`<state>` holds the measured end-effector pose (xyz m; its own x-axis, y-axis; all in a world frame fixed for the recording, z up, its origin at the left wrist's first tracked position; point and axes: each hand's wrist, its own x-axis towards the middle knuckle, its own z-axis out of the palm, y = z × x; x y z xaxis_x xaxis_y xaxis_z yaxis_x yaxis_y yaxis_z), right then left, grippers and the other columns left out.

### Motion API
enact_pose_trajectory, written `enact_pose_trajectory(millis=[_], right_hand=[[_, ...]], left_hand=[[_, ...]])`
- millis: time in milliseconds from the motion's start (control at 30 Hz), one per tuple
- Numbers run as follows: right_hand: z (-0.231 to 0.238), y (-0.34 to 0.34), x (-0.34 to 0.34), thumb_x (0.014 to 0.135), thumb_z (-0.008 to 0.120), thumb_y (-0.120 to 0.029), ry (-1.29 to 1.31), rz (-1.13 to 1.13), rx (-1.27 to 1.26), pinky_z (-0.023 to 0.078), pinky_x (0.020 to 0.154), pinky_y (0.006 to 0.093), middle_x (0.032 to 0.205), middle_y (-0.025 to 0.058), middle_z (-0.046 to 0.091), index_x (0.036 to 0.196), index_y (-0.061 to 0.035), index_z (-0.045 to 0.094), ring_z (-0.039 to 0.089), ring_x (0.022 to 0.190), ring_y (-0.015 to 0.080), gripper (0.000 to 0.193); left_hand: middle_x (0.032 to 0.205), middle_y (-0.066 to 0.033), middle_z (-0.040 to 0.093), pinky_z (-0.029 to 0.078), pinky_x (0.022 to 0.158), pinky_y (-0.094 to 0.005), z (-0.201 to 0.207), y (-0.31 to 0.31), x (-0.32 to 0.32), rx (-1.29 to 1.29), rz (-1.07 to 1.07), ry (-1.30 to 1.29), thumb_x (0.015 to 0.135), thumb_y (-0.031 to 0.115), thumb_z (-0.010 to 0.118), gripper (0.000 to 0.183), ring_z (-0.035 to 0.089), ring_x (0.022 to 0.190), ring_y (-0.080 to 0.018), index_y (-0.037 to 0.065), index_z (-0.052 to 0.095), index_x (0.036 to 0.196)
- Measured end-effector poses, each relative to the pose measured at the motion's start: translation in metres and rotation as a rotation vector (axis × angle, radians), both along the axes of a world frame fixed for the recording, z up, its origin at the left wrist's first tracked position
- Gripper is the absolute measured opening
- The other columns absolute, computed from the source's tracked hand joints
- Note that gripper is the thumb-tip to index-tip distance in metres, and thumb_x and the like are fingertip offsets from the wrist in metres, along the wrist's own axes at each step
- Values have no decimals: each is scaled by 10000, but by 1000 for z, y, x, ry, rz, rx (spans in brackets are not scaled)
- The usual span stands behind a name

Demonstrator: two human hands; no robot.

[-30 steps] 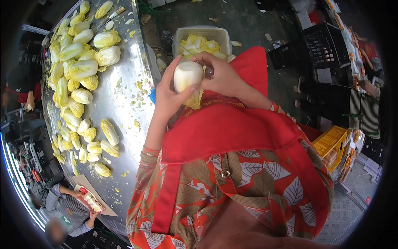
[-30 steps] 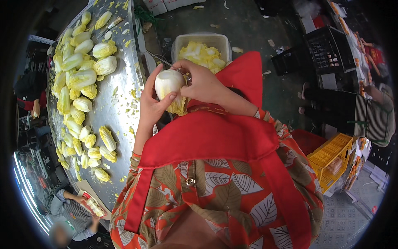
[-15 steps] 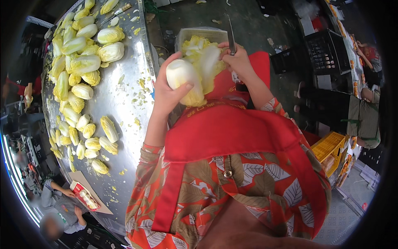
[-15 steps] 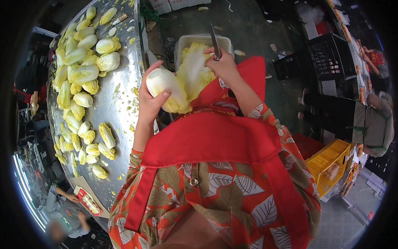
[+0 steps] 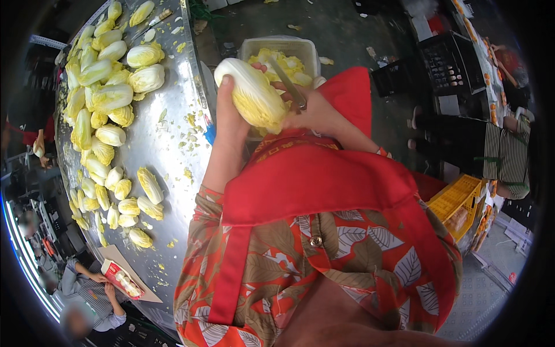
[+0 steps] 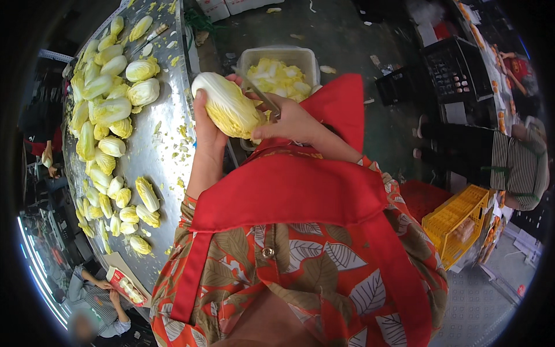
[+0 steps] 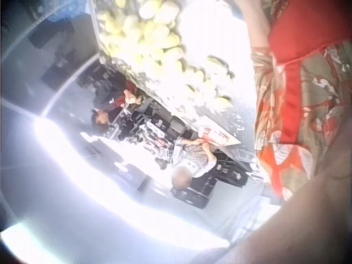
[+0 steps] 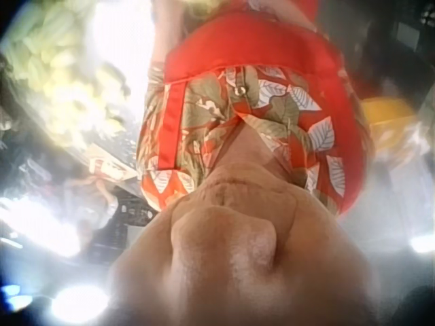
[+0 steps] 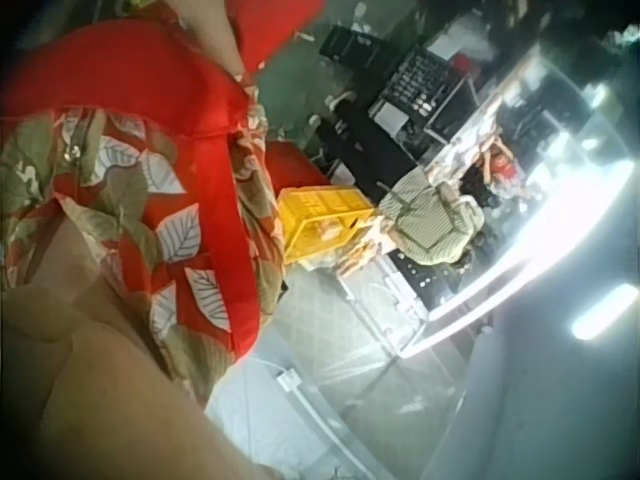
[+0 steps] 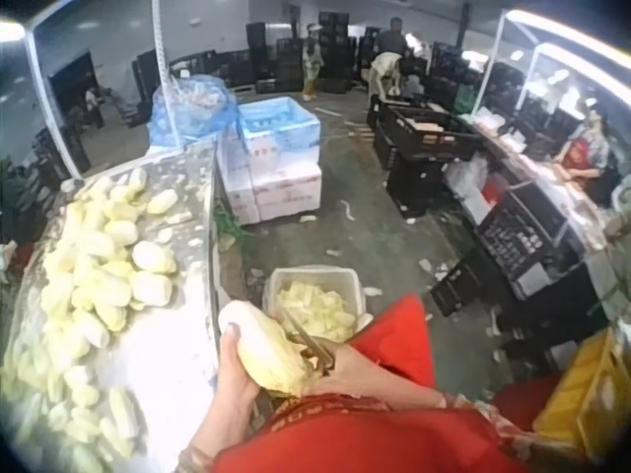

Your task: The person repeatedly picks up napa cabbage heads from a metal table, uses a knife to peel away the outer leaves, and places the trimmed cabbage into a white plastic bin. The process is repeated continuously throughout the clip.

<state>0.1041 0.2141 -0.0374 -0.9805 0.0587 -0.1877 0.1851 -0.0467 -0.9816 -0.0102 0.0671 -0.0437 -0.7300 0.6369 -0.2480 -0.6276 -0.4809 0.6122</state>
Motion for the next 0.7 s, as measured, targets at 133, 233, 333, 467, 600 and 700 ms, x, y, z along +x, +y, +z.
enact_pose_trajectory(millis=[133,233,333,467,600,700], right_hand=[[-10,0,2,693,783,-229,0,-131,204,467,757,239,965,53,614,1184,-2,576,560,855,99,579],[-22,9,-1,710,754,-194,-51,-208,277,456,659,234,818,25,608,1038,-1,645,527,716,76,396],[-43,21,-8,727,745,-182,-24,-204,271,444,629,235,791,11,590,1010,4,643,523,702,71,354],[-45,33,-19,742,741,-199,-115,-251,246,445,582,234,779,15,594,1092,12,618,551,664,78,427],[-46,31,-28,799,709,-269,101,-286,153,404,468,227,688,36,596,1212,-10,569,515,509,80,507],[-4,0,-24,853,658,-324,-134,-194,-432,361,406,219,592,54,577,1275,-16,510,480,435,85,543]], left_hand=[[1193,-165,546,428,979,-453,-7,1,-13,-35,97,64,934,482,427,557,523,1139,-321,31,442,1262],[1185,-162,545,427,978,-461,-7,-3,-20,-52,197,39,938,484,445,544,525,1132,-320,48,444,1265],[1190,-159,541,420,986,-464,-6,-7,-25,-12,234,-4,928,481,481,546,520,1136,-324,56,440,1268],[1211,-157,539,387,1022,-478,-16,-9,-33,128,249,-5,895,507,519,595,492,1178,-316,42,443,1259],[1248,-150,528,338,1056,-524,2,-5,-33,161,217,13,817,577,568,700,459,1226,-310,32,451,1240],[1258,-146,523,342,1051,-532,7,4,-35,256,211,51,832,574,546,694,456,1228,-311,38,441,1260]])
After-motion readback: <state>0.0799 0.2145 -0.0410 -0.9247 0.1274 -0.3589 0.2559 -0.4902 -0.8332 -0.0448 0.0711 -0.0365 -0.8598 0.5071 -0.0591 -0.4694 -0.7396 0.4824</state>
